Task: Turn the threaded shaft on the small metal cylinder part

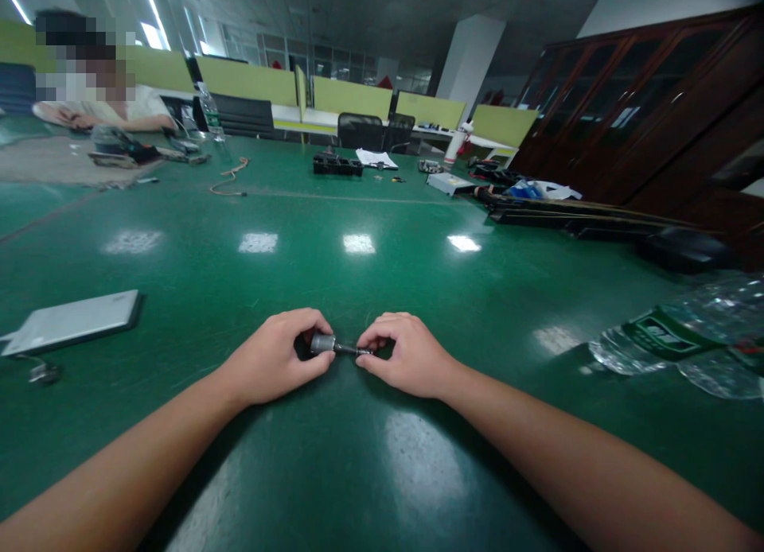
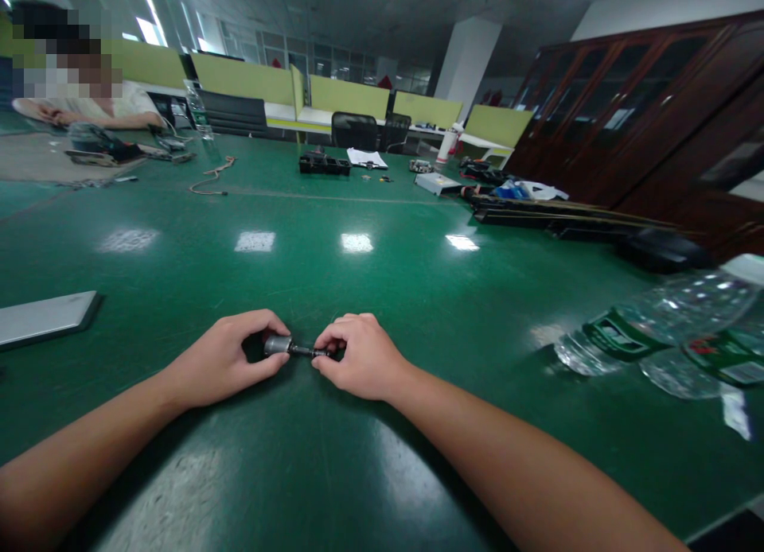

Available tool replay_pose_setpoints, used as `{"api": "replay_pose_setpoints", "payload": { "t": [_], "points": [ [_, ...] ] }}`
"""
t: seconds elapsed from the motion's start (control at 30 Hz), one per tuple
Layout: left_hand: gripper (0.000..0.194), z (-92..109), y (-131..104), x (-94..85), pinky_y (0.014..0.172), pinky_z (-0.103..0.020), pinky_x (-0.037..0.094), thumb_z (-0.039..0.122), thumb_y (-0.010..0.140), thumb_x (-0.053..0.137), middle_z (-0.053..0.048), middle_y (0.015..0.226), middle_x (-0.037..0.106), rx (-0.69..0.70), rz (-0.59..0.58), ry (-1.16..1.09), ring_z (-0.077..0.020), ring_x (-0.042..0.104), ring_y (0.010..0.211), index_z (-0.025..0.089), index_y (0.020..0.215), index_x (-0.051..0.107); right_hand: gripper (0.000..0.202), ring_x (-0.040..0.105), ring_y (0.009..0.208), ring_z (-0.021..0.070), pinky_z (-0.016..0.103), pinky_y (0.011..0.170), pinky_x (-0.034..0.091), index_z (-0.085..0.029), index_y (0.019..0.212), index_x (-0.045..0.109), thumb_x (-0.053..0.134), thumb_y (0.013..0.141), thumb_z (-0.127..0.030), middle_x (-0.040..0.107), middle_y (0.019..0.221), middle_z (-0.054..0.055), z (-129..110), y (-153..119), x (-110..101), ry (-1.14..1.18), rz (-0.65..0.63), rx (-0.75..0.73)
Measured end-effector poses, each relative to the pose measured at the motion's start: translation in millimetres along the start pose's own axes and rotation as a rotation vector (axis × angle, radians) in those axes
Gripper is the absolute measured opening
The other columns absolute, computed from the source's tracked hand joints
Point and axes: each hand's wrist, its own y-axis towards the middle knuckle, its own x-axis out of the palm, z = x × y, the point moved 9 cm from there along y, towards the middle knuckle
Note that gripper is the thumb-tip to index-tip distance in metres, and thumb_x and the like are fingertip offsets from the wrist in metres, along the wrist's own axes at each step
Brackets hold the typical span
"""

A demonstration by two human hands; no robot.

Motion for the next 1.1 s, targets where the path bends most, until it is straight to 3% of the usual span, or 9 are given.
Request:
{"api": "replay_pose_setpoints", "payload": {
  "t": [0.17, 0.37, 0.87, 1.1],
  "points": [
    [0.010, -3.9, 0.5, -1.7, 0.065, -0.027, 0.044, 0.027, 0.079, 0.061, 0.000, 0.077, 0.064, -0.046, 0.022, 0.020, -0.0166, 0.059, 0.071, 0.019, 0.085, 0.063, 0.007, 0.060, 0.071, 0.0132, 0.028, 0.070, 0.043, -0.020, 0.079, 0.072, 0.073, 0.073, -0.020, 0.068, 0.073, -0.001, 3.7, 0.0, -1.4, -0.012, 0.012, 0.030],
    [0.011, -8.1, 0.1, -6.5, 0.065, -0.027, 0.044, 0.027, 0.079, 0.060, -0.001, 0.077, 0.064, -0.092, 0.065, 0.051, -0.0170, 0.059, 0.070, 0.018, 0.085, 0.062, 0.008, 0.058, 0.067, 0.0138, 0.027, 0.063, 0.043, -0.020, 0.077, 0.072, 0.070, 0.070, -0.019, 0.068, 0.072, 0.000, 19.3, -1.6, -10.0, -0.046, 0.067, 0.189],
    [0.013, -9.6, -0.7, -5.0, 0.067, -0.028, 0.047, 0.029, 0.081, 0.061, -0.002, 0.082, 0.067, -0.074, 0.054, 0.040, -0.0180, 0.061, 0.073, 0.019, 0.088, 0.063, 0.009, 0.061, 0.073, 0.0145, 0.028, 0.071, 0.045, -0.021, 0.083, 0.076, 0.074, 0.075, -0.023, 0.071, 0.078, 0.001, 11.2, 1.5, -6.3, -0.015, 0.046, 0.089],
    [0.017, -6.5, -1.5, -1.7, 0.071, -0.029, 0.048, 0.031, 0.083, 0.063, -0.003, 0.088, 0.067, -0.025, 0.035, 0.013, -0.0186, 0.062, 0.078, 0.020, 0.096, 0.065, 0.023, 0.060, 0.073, 0.0142, 0.029, 0.072, 0.046, -0.021, 0.094, 0.075, 0.076, 0.072, -0.018, 0.073, 0.083, 0.001, 10.5, 1.5, -5.6, 0.035, 0.041, 0.111]
  ]
}}
